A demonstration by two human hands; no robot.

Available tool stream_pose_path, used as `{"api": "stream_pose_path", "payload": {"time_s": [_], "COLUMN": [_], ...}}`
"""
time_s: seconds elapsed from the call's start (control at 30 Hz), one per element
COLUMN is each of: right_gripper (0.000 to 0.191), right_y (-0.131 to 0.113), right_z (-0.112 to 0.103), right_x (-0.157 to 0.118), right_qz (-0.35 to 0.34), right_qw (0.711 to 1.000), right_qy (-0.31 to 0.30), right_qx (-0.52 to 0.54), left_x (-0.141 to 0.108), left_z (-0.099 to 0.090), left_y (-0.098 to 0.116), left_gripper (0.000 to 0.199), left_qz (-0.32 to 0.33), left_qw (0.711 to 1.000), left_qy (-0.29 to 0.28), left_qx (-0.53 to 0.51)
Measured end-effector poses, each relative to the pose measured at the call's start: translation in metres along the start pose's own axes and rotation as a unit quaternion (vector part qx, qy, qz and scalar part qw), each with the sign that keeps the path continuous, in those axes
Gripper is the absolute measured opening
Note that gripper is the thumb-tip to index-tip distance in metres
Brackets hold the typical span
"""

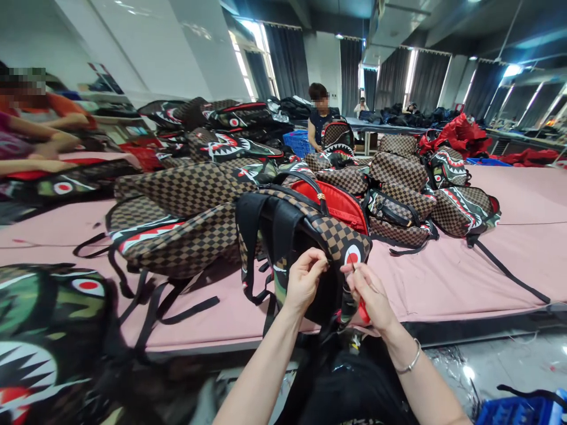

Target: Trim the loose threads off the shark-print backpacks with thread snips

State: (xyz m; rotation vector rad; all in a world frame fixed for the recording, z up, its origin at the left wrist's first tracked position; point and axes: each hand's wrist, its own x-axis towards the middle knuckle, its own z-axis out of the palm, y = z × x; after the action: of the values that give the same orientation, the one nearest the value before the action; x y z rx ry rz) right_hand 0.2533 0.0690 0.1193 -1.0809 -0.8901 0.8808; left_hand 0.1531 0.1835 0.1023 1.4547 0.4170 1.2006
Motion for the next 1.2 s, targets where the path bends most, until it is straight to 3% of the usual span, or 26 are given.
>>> {"api": "stream_pose_path", "payload": {"time_s": [0.07,0.17,0.4,1.2], "right_gripper": [0.031,0.028,0.032,0.036], "right_y": [0.003,0.011,0.017,0.021], "right_z": [0.002,0.006,0.012,0.018], "right_x": [-0.009,-0.014,-0.006,0.000], "right_qz": [0.052,0.114,0.156,0.093], "right_qw": [0.994,0.977,0.966,0.983], "right_qy": [-0.057,-0.093,-0.082,-0.028], "right_qx": [0.080,0.153,0.191,0.158], "left_x": [0.001,0.001,0.001,0.000], "left_z": [-0.001,-0.002,-0.003,-0.001], "left_y": [-0.001,-0.002,0.000,0.003], "left_gripper": [0.013,0.012,0.011,0.010], "left_qz": [0.002,0.006,0.011,0.033], "left_qw": [1.000,1.000,0.999,0.999], "left_qy": [-0.003,-0.009,-0.021,-0.018], "left_qx": [-0.008,-0.022,-0.022,0.021]}}
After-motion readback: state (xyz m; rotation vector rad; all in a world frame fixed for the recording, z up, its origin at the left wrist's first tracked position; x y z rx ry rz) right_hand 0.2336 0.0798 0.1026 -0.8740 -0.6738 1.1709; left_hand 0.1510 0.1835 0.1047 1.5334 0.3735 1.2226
